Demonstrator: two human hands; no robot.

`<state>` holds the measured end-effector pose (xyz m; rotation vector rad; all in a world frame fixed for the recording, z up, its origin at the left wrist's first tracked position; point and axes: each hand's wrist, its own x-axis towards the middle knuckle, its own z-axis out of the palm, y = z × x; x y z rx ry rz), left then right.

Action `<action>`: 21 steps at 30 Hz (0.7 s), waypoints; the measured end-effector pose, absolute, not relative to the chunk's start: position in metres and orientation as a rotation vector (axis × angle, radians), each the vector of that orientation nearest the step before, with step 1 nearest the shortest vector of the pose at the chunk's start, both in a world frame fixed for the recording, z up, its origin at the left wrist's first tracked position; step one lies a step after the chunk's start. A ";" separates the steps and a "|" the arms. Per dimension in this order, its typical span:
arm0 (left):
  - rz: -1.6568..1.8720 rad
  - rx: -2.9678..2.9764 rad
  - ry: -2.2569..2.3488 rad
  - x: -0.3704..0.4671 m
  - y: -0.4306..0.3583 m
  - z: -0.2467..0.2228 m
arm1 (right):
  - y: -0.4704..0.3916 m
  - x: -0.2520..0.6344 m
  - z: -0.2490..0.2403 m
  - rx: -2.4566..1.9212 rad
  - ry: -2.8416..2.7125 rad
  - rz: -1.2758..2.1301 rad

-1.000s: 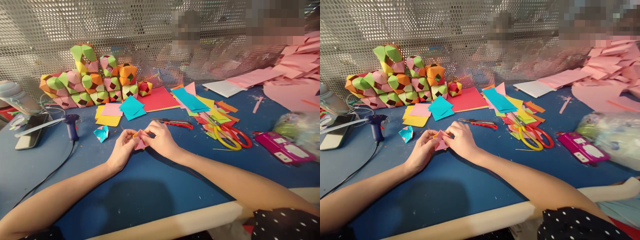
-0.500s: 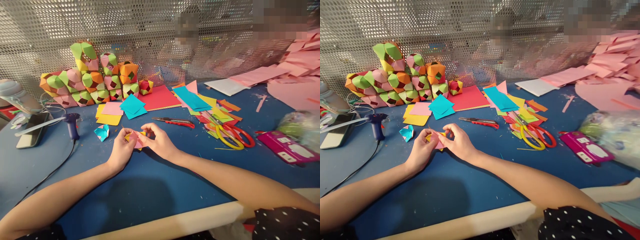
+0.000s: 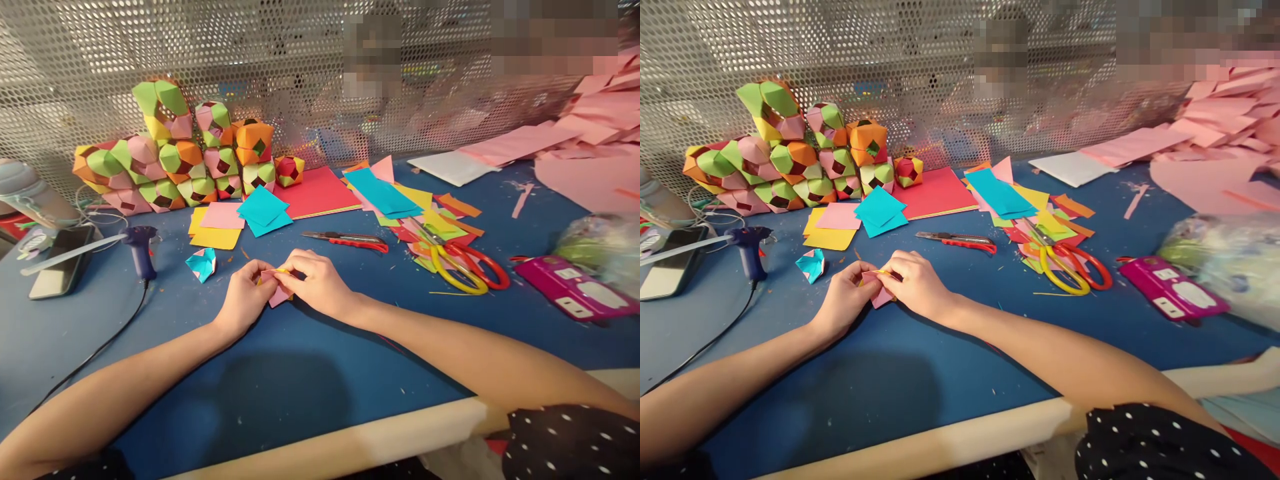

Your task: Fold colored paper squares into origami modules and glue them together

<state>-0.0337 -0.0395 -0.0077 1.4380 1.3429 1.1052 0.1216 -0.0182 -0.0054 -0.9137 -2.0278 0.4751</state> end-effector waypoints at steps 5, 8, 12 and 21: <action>1.264 1.248 1.298 -0.036 -0.035 -0.012 | -0.021 0.120 -0.006 -0.915 -1.890 0.625; 1.318 1.168 1.303 -0.036 -0.035 -0.014 | -0.021 0.119 -0.007 -0.956 -1.786 0.736; 1.281 1.102 1.245 -0.034 -0.036 -0.016 | -0.019 0.118 -0.009 -0.951 -1.781 0.703; 1.174 1.137 1.240 -0.033 -0.038 -0.009 | -0.020 0.119 -0.012 -0.920 -1.815 0.648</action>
